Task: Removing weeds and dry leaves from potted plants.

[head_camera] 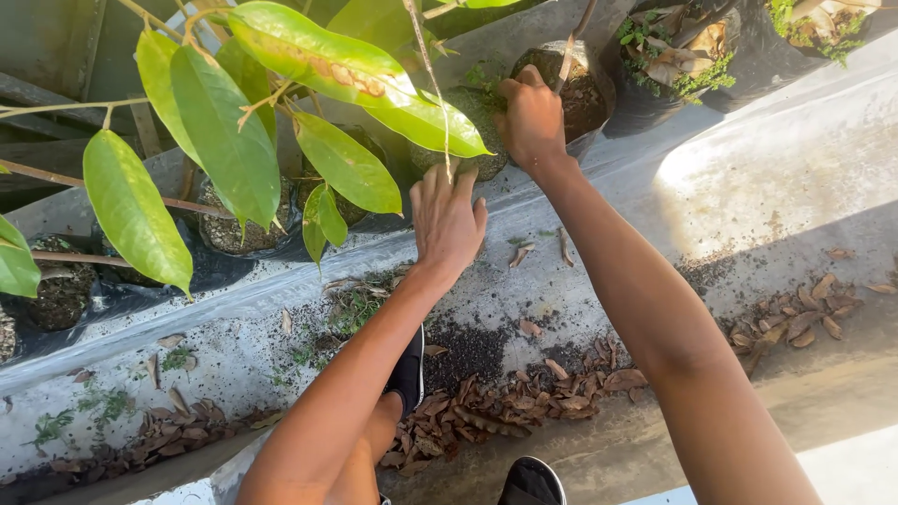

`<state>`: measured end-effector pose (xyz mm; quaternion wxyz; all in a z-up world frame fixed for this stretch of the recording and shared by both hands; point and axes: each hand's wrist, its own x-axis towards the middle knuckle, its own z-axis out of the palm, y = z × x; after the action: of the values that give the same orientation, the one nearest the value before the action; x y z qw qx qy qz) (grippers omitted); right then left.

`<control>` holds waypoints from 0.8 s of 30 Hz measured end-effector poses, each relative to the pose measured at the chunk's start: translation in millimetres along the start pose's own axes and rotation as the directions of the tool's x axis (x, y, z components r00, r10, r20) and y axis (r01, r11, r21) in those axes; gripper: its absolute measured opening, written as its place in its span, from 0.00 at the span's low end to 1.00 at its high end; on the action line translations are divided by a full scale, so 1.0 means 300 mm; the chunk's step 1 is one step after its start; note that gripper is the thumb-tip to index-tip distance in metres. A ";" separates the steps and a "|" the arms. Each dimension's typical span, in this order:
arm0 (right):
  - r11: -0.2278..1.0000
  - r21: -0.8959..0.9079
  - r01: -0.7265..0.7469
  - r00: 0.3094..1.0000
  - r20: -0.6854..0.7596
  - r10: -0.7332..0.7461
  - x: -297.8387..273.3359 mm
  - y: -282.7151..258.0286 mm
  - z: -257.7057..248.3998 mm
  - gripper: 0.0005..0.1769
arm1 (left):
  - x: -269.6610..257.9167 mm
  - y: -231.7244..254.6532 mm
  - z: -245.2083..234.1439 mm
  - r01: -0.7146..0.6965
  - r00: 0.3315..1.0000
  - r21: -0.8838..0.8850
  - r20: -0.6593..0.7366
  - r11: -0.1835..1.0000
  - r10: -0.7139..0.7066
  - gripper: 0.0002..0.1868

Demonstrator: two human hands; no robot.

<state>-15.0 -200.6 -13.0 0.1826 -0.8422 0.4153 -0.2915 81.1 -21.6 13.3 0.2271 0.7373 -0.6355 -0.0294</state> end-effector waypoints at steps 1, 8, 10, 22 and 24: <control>1.000 0.002 0.003 1.000 0.001 -0.003 0.005 0.005 0.013 0.21 | -0.001 -0.009 0.008 0.003 1.000 0.002 -0.002 1.000 -0.003 0.26; 0.999 -0.039 -0.007 1.000 0.002 0.007 0.013 0.016 0.038 0.18 | -0.004 -0.013 0.034 -0.009 0.997 0.062 0.076 0.998 0.005 0.31; 0.999 -0.034 -0.014 1.000 0.000 0.014 0.014 0.006 0.032 0.18 | 0.000 -0.012 0.037 -0.005 0.997 0.068 0.082 0.998 0.000 0.31; 0.993 0.115 0.025 1.000 0.007 -0.026 0.014 0.049 0.058 0.17 | 0.002 -0.031 0.034 0.024 0.981 0.083 0.190 0.996 -0.040 0.33; 0.986 0.166 -0.034 0.999 0.014 0.032 0.008 0.062 0.046 0.15 | 0.003 -0.026 0.028 0.003 0.981 0.087 0.191 0.996 -0.020 0.33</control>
<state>-15.9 -212.4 -33.0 0.2593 -0.8186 0.4026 -0.3173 85.7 -24.3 3.0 0.1325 0.7439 -0.6509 -0.0741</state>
